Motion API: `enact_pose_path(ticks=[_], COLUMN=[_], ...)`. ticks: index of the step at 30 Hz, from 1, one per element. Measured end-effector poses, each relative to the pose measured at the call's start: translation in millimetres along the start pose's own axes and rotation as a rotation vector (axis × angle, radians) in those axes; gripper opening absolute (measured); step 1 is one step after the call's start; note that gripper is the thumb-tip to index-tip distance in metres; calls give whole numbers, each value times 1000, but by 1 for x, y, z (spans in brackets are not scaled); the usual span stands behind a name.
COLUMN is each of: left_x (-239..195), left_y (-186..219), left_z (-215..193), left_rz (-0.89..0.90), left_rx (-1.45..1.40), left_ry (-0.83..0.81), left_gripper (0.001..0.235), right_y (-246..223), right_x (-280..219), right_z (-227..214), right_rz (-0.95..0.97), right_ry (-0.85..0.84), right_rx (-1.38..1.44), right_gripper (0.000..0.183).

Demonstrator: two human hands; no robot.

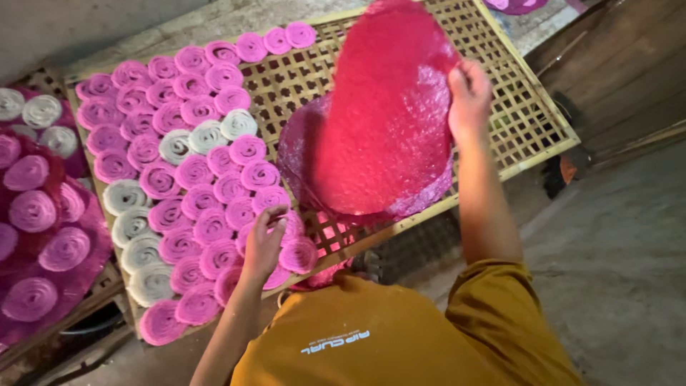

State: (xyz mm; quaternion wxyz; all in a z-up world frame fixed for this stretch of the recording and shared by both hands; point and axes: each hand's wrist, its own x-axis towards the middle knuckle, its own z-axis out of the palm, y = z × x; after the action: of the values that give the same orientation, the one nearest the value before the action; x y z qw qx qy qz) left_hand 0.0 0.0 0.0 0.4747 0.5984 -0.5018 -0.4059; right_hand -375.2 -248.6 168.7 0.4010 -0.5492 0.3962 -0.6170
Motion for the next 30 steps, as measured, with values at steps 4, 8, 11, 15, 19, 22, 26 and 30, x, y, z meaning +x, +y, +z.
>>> enact_pose_path(ticks=[4, 8, 11, 15, 19, 22, 26, 30], left_x=[19, 49, 59, 67, 65, 65, 70, 75], left_y=[-40, -46, -50, -48, -41, -37, -41, -41], left_z=[48, 102, 138, 159, 183, 202, 233, 256], left_rz=[-123, -157, -238, -192, -255, -277, -180, -71], left_rx=[-4, 28, 186, 326, 331, 406, 568, 602], left_ry=[157, 245, 324, 437, 515, 511, 541, 561], left_gripper=[50, 59, 68, 70, 76, 81, 88, 92], right_y=[146, 219, 238, 236, 219, 202, 207, 225], right_x=[-11, -39, -58, -55, -29, -4, -1, -20], right_z=[-26, -36, -54, -57, -80, -125, -147, -142], right_rz=[-73, 90, -248, -22, 200, 320, 114, -11], right_ry=[29, -6, -3, -198, -273, -359, -307, -359], right_rx=[-516, -646, -984, -597, -449, -534, -1008, -871], right_gripper=[12, 29, 60, 99, 108, 107, 92, 68])
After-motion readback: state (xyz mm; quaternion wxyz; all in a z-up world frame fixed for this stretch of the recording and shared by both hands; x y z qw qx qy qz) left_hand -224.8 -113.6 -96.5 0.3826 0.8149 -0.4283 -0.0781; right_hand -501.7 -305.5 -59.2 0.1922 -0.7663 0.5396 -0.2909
